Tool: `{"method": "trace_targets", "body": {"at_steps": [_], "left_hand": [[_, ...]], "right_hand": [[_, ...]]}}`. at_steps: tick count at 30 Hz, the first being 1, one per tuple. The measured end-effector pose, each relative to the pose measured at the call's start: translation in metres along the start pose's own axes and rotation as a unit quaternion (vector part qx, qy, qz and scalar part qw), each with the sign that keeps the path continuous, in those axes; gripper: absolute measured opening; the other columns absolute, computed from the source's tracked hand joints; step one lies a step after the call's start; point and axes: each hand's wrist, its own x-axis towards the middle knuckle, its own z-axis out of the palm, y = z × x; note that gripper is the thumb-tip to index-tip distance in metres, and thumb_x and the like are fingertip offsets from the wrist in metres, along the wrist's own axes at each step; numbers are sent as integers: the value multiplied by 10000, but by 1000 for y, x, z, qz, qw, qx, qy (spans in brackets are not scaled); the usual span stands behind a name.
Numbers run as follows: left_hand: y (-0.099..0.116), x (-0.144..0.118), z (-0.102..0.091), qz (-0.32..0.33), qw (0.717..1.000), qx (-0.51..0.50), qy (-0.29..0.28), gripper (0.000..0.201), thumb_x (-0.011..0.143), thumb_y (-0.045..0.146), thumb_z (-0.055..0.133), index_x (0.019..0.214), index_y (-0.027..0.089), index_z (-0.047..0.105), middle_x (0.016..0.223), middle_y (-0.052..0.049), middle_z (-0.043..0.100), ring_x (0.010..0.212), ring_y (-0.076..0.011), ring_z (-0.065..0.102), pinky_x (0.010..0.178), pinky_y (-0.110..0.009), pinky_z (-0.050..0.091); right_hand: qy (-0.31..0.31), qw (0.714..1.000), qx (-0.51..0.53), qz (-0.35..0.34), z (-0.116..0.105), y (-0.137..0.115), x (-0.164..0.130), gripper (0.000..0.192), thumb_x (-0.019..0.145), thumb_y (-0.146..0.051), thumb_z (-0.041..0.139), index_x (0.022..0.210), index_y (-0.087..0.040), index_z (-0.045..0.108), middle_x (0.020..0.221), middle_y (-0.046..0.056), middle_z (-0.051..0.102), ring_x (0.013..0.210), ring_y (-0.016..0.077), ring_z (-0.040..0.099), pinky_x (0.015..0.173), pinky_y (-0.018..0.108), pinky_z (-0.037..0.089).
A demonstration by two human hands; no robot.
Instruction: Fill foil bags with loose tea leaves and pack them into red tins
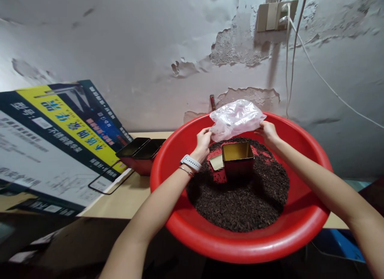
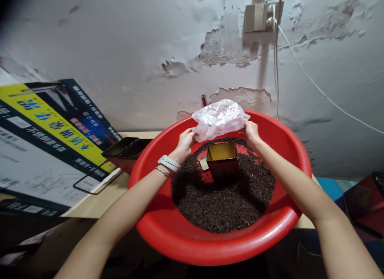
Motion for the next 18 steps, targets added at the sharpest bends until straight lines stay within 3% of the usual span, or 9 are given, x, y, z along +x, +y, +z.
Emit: {"method": "trace_targets", "body": {"at_steps": [4,9,14,16,18], "left_hand": [[5,-3,2,35,999,-3,24,167,626,92,656,775,156,617,774,1,635,675,-112,562,605,-221,436],[10,0,-2,36,997,-30,59,113,727,141,620,823,189,584,686,34,601,526,-74,481,540,-196,412],[22,22,-27,-16,989,-57,132,120,773,95,499,787,214,495,582,57,552,474,-71,482,559,-191,418],[25,28,-34,-34,991,-40,126,123,767,100,519,744,208,466,583,52,557,470,-71,481,574,-198,428],[25,29,-36,-50,993,-25,108,124,778,111,529,719,201,468,591,35,575,467,-75,484,576,-210,434]], "right_hand": [[46,996,15,-69,-9,-7,17,189,683,-8,434,647,-162,537,584,-40,530,524,78,474,524,186,398],[71,992,62,-88,-18,-12,29,200,680,-14,429,679,-191,521,570,-58,521,535,76,465,489,150,381],[235,961,134,-51,-54,-29,56,276,801,-13,324,637,-219,407,542,-58,426,481,77,413,446,155,358],[288,944,159,-21,-74,-32,65,308,851,-26,274,647,-230,381,551,-51,418,487,74,426,449,157,364],[299,939,169,22,-87,-30,68,334,885,-37,231,664,-231,390,560,-43,437,484,70,443,445,160,366]]}}
